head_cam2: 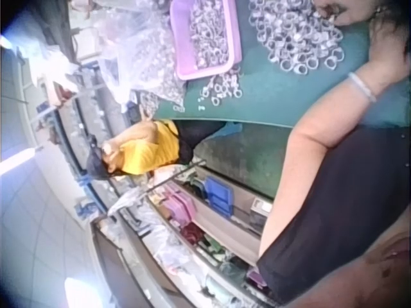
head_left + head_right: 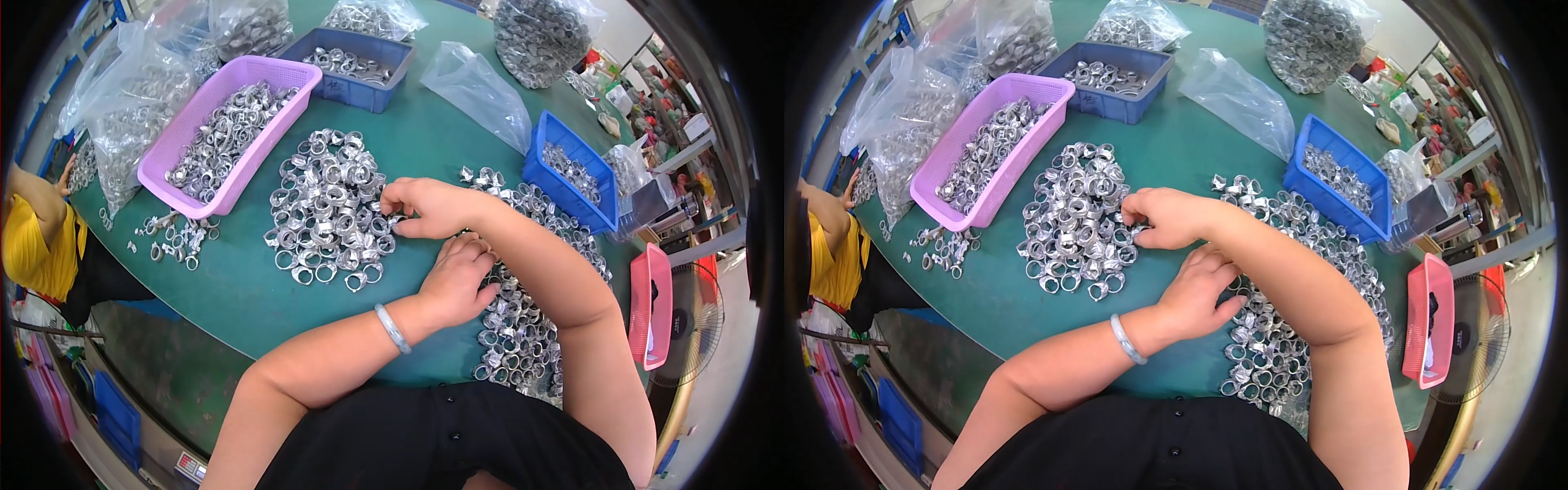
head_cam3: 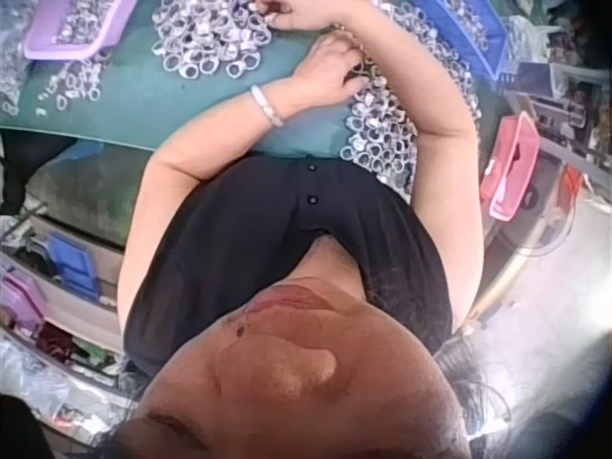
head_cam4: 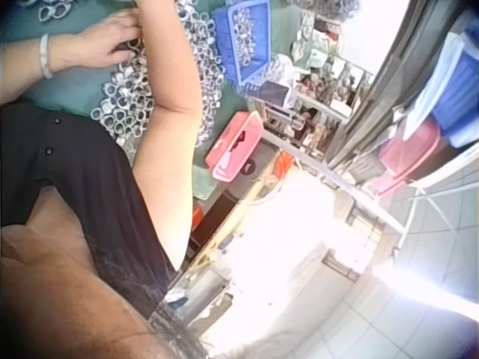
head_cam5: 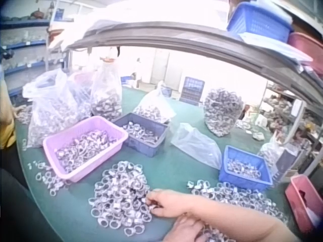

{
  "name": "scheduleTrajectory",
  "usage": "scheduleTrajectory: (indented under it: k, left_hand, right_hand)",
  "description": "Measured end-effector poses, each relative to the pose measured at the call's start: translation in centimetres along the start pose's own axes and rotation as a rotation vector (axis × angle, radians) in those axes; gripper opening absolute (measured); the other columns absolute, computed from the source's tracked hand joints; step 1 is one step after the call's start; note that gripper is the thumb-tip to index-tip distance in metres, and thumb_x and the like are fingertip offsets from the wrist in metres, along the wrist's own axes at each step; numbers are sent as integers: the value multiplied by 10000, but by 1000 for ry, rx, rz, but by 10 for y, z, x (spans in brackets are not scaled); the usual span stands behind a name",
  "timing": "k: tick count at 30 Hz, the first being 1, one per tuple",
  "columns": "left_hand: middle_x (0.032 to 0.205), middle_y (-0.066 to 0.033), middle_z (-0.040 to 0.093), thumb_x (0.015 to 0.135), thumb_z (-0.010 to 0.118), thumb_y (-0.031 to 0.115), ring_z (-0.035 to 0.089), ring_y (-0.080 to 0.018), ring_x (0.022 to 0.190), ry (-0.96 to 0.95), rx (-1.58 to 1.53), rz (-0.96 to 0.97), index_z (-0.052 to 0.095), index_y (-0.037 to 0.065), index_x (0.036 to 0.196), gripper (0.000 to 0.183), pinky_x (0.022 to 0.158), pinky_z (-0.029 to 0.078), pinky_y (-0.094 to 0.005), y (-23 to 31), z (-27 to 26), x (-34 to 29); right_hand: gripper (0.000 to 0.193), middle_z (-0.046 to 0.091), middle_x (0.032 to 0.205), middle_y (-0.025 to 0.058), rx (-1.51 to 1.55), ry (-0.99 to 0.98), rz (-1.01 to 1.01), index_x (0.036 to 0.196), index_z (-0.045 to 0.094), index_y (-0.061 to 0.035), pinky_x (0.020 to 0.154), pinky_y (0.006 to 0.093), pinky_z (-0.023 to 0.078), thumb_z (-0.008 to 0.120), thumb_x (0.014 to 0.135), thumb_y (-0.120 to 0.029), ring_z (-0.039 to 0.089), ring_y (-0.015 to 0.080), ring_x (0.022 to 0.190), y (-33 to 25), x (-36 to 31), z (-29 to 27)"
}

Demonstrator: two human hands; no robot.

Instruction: The person sorts through a large pile of metal rings on a table, picking them up individually or in small groups and placing them into a separate pile.

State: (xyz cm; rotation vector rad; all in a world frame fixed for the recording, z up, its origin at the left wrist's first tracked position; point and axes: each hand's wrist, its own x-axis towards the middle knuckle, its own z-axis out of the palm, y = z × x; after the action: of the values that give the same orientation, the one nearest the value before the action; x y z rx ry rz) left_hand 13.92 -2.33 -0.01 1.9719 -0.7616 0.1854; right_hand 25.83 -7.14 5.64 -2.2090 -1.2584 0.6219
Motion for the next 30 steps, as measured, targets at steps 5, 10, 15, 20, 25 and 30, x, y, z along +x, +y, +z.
scheduleTrajectory:
  k: [5, 10, 15, 20, 25, 30]
  left_hand:
    - [1304, -205, 458, 782, 681, 196, 358, -403, 1286, 4, 0, 24, 559, 29, 1198, 465, 1080, 284, -499, 0, -3, 2]
    - [1270, -199, 482, 775, 688, 200, 372, -402, 1267, -8, 9, 9, 562, 28, 1206, 481, 1070, 296, -499, 1, -2, 1]
    - [1266, -196, 486, 775, 688, 205, 381, -402, 1254, -21, 32, 3, 553, 22, 1213, 493, 1066, 301, -496, -2, 2, -1]
    - [1291, -198, 467, 777, 686, 202, 378, -403, 1255, -5, 52, 14, 542, 20, 1232, 511, 1072, 293, -491, -1, 0, 0]
    - [1309, -205, 455, 774, 686, 196, 374, -406, 1255, -5, 36, 25, 542, 8, 1221, 505, 1074, 289, -487, 1, -2, 0]
    - [1299, -206, 463, 776, 684, 193, 375, -404, 1254, -10, 30, 19, 551, 8, 1211, 492, 1072, 292, -484, 1, -3, 1]
  right_hand:
    - [261, 595, 861, 116, -37, 70, 77, 910, 608, -35, 680, 362, 487, 727, 747, -201, 584, 259, 751, -5, 4, 9]
    - [233, 585, 872, 105, -54, 2, 116, 902, 606, -23, 658, 342, 489, 724, 752, -157, 583, 228, 727, 0, 1, 1]
    - [337, 582, 974, 117, -129, 78, 81, 1003, 569, -31, 760, 358, 509, 715, 703, -72, 594, 254, 874, 10, -10, -5]
    - [522, 577, 1052, 120, -166, 156, -21, 1166, 492, -59, 823, 396, 493, 725, 699, -47, 576, 294, 954, 6, -6, 8]
    - [522, 594, 990, 118, -132, 181, 103, 1176, 487, -61, 838, 401, 476, 701, 701, -31, 572, 299, 957, 7, -6, 10]
    - [523, 596, 959, 121, -195, 228, 95, 1185, 476, -64, 847, 397, 463, 670, 702, -15, 568, 302, 943, 8, -8, 11]
